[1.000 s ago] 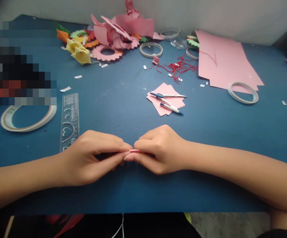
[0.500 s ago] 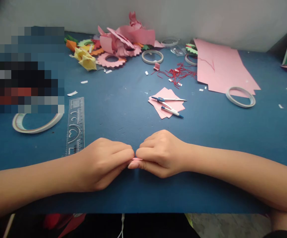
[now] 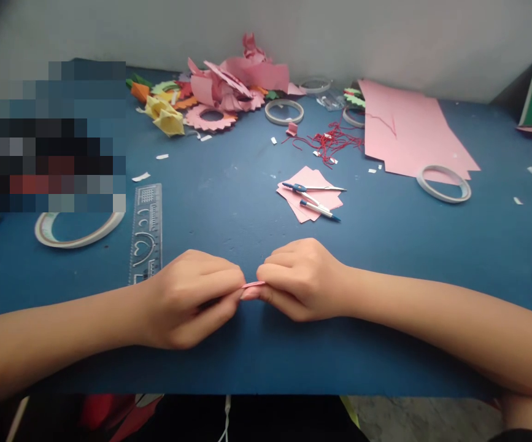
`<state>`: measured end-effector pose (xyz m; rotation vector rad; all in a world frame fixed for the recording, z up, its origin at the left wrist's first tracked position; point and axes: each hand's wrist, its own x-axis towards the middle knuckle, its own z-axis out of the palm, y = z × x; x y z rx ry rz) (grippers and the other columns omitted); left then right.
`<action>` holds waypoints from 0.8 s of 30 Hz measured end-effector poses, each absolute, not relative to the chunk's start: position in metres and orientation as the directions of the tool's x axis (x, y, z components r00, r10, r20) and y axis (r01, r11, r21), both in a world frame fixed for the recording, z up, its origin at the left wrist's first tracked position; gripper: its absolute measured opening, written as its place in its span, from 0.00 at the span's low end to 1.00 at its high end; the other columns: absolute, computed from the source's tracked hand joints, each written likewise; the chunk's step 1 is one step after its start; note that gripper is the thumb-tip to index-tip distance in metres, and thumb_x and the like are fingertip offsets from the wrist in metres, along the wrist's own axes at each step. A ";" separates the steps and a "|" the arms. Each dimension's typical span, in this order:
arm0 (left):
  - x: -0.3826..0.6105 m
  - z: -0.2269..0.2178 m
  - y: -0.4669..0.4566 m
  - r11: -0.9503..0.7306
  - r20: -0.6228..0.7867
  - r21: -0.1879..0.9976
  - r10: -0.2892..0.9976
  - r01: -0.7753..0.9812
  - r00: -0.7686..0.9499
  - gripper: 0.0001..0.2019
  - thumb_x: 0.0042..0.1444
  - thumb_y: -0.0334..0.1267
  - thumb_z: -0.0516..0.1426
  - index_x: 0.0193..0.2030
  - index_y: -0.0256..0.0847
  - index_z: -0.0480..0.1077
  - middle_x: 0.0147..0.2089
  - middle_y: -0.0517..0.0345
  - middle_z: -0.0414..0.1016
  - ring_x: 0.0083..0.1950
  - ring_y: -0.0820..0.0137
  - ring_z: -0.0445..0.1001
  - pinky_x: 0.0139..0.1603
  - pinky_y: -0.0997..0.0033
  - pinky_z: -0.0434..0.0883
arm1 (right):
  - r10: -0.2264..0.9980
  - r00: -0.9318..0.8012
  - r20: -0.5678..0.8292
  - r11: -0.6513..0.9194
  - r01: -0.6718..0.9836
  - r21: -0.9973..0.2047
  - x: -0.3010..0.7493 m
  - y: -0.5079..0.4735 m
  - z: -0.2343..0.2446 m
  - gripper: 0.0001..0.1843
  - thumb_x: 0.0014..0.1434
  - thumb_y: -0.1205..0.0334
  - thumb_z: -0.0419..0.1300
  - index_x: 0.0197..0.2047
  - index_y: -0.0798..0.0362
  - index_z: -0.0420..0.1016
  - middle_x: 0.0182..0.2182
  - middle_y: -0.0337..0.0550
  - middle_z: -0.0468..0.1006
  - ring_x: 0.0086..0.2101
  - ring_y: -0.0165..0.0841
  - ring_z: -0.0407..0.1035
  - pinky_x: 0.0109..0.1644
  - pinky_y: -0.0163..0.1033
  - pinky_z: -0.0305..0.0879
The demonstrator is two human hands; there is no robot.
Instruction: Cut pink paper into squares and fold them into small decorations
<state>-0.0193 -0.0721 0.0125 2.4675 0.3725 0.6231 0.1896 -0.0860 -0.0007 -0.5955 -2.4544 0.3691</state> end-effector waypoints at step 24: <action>-0.023 0.008 -0.066 -0.821 0.322 0.539 0.408 0.188 0.855 0.14 0.65 0.31 0.45 0.28 0.39 0.64 0.23 0.61 0.66 0.24 0.73 0.62 0.26 0.72 0.60 | 0.493 -0.688 0.533 0.870 0.374 -0.322 0.190 -0.087 0.003 0.15 0.66 0.65 0.50 0.26 0.51 0.59 0.19 0.34 0.61 0.21 0.27 0.52 0.25 0.35 0.50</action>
